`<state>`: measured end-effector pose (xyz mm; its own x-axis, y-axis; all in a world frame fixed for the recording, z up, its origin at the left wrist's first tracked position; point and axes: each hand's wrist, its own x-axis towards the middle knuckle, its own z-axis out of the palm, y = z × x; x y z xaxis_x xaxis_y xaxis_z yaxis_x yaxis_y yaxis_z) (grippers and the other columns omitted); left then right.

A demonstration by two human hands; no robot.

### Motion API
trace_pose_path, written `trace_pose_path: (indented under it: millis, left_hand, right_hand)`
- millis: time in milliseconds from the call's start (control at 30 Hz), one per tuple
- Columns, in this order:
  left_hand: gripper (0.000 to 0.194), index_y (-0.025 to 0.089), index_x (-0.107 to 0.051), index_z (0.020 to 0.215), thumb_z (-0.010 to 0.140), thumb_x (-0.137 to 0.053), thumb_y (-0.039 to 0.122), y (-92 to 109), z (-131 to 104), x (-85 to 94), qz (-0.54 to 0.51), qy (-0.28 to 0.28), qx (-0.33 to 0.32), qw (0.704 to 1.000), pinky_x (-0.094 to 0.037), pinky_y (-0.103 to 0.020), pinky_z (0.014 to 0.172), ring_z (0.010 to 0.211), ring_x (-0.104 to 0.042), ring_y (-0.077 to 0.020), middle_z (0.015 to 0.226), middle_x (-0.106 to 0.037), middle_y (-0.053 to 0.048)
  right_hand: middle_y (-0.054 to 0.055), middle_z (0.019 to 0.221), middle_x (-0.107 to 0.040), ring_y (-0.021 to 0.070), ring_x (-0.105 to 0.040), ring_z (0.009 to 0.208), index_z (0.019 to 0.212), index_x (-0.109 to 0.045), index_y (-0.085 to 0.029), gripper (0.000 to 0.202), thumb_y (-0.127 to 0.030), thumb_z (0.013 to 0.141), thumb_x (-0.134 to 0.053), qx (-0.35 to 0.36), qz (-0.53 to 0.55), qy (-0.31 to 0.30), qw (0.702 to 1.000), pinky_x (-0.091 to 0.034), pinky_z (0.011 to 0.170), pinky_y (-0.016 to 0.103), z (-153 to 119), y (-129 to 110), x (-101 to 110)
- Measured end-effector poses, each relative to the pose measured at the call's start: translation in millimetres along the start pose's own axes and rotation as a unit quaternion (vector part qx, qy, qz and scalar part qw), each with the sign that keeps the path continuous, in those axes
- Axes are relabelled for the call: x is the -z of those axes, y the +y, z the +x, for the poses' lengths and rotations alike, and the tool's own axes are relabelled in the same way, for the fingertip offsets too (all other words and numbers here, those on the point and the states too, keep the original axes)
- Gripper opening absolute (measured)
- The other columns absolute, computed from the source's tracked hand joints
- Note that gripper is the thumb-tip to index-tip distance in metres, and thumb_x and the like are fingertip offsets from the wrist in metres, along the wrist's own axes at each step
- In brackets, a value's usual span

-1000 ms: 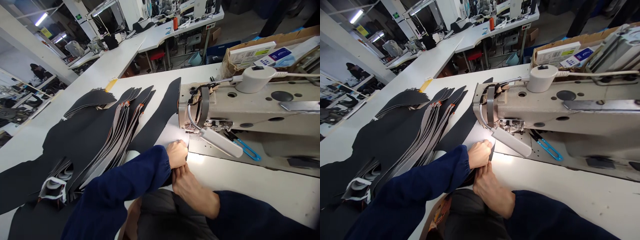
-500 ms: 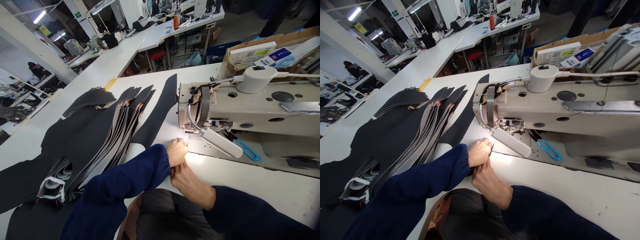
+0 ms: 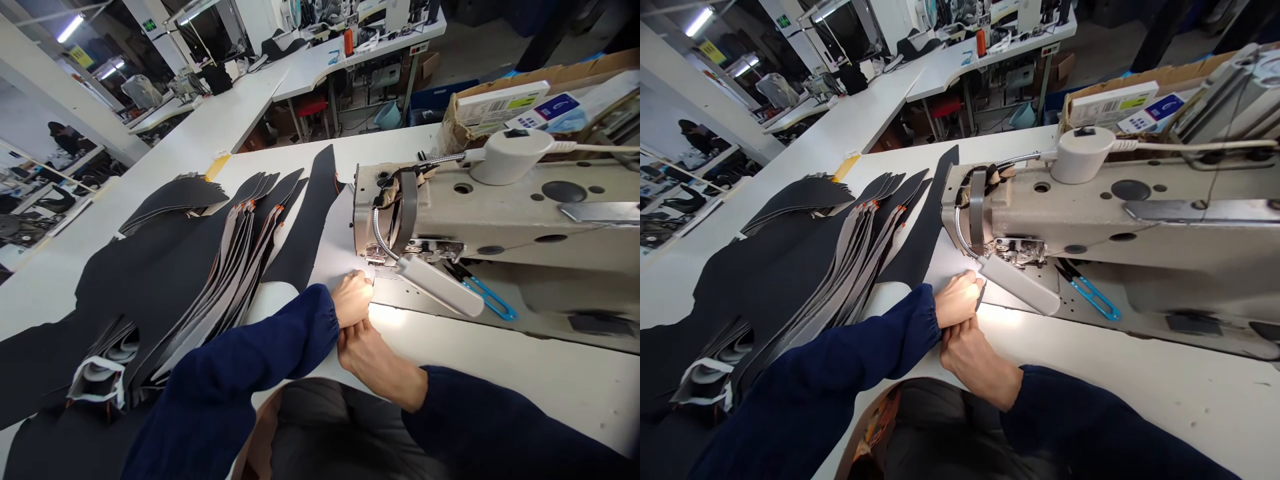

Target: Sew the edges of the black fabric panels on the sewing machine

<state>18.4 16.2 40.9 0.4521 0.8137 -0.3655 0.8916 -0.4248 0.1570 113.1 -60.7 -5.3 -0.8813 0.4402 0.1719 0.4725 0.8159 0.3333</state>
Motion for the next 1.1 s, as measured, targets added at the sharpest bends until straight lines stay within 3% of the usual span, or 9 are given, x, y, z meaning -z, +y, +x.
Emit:
trace_pose_path:
  millis: [167,433,700,800,1100]
  left_hand:
    - [0.024,0.009,-0.06,0.099,0.079,-0.049,0.01,-3,9,0.6,-0.018,0.007,0.014,1.0,-0.05,-0.032,0.076,0.079,-0.06,-0.02,0.099,-0.057,-0.013]
    - [0.023,0.012,-0.065,0.09,0.082,-0.044,0.014,-9,12,-1.3,-0.047,0.035,0.03,0.998,-0.05,-0.029,0.073,0.073,-0.06,-0.0166,0.096,-0.059,-0.01]
    - [0.021,0.017,-0.066,0.086,0.08,-0.046,0.021,-17,13,-2.0,-0.038,0.072,0.028,0.996,-0.05,-0.031,0.071,0.074,-0.06,-0.0173,0.1,-0.06,-0.006]
    - [0.021,0.017,-0.066,0.089,0.08,-0.048,0.023,-19,12,-1.5,-0.041,0.07,0.02,0.997,-0.05,-0.031,0.073,0.076,-0.06,-0.0177,0.1,-0.059,-0.006]
    - [0.021,0.013,-0.066,0.081,0.08,-0.044,0.012,-17,16,4.0,-0.037,0.066,-0.001,0.997,-0.048,-0.027,0.073,0.071,-0.057,-0.0151,0.094,-0.061,-0.009]
  right_hand:
    - [0.025,0.086,-0.068,0.0334,-0.064,0.078,0.094,-0.066,-0.002,0.026,-0.005,0.073,-0.05,-0.003,0.001,0.026,1.0,-0.046,0.074,0.054,3,0,-2]
    - [0.019,0.079,-0.067,0.0302,-0.063,0.073,0.093,-0.064,-0.005,0.028,-0.001,0.069,-0.049,-0.015,-0.008,0.013,1.0,-0.046,0.071,0.048,5,9,-16]
    - [0.021,0.085,-0.068,0.0299,-0.064,0.077,0.091,-0.064,-0.004,0.026,0.0,0.07,-0.049,-0.032,-0.012,0.04,0.999,-0.046,0.072,0.045,7,24,-30]
    - [0.019,0.078,-0.067,0.0281,-0.063,0.074,0.085,-0.065,-0.005,0.024,0.001,0.069,-0.049,-0.05,-0.017,0.035,0.998,-0.046,0.069,0.041,7,27,-30]
    - [0.017,0.079,-0.067,0.0264,-0.063,0.07,0.089,-0.065,-0.006,0.028,0.002,0.069,-0.047,-0.034,-0.001,0.038,0.999,-0.046,0.068,0.04,12,22,-24]
